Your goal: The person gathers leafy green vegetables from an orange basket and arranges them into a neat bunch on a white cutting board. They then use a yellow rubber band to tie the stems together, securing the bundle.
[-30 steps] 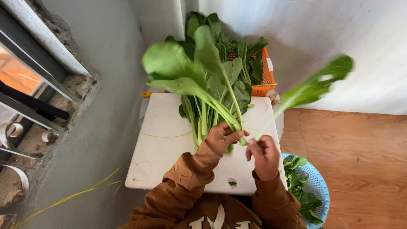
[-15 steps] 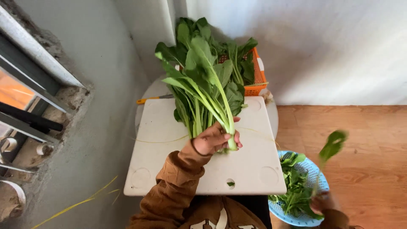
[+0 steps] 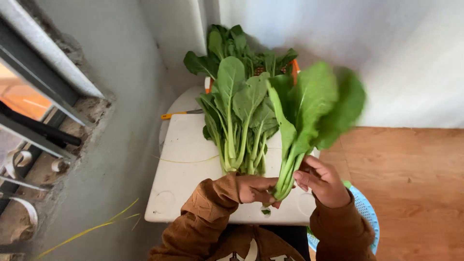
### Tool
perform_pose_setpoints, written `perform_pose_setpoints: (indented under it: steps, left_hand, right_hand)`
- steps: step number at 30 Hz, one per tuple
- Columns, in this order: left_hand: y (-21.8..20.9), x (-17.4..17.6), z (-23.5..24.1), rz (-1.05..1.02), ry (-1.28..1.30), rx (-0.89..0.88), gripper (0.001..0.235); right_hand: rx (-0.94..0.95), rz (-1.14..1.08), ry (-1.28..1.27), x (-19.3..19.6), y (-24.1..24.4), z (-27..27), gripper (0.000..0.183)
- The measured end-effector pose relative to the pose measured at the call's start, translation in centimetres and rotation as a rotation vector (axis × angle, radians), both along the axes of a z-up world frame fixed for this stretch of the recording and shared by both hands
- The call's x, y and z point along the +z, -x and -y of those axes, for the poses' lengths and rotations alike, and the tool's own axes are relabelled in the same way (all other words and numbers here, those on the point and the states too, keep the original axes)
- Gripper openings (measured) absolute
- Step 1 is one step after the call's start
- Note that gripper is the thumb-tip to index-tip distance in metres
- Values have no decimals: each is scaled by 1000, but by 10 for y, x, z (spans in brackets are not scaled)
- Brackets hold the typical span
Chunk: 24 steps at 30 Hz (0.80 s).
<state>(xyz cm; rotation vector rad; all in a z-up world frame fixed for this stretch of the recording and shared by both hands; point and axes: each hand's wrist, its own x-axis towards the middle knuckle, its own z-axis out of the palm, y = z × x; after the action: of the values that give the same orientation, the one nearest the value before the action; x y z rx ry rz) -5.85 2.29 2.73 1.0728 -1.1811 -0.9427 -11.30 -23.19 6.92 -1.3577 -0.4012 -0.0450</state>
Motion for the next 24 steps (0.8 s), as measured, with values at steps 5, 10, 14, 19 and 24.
perform_pose_setpoints:
  steps: [5, 10, 14, 19, 24]
  left_hand:
    - [12, 28, -11, -624, -117, 203, 26]
    - [-53, 14, -64, 127, 347, 693, 50]
    - [-81, -7, -105, 452, -659, 1443, 34]
    - [-86, -59, -90, 259, -807, 1304, 38]
    - [-84, -49, -91, 220, -614, 1251, 28]
  right_hand:
    - [-38, -39, 74, -13, -33, -18, 27]
    - [-69, -169, 185, 40, -92, -9, 23]
    - [6, -344, 254, 23, -151, -46, 46]
    - [47, -473, 313, 9, -171, -97, 74]
    - [-8, -391, 365, 23, -183, -100, 74]
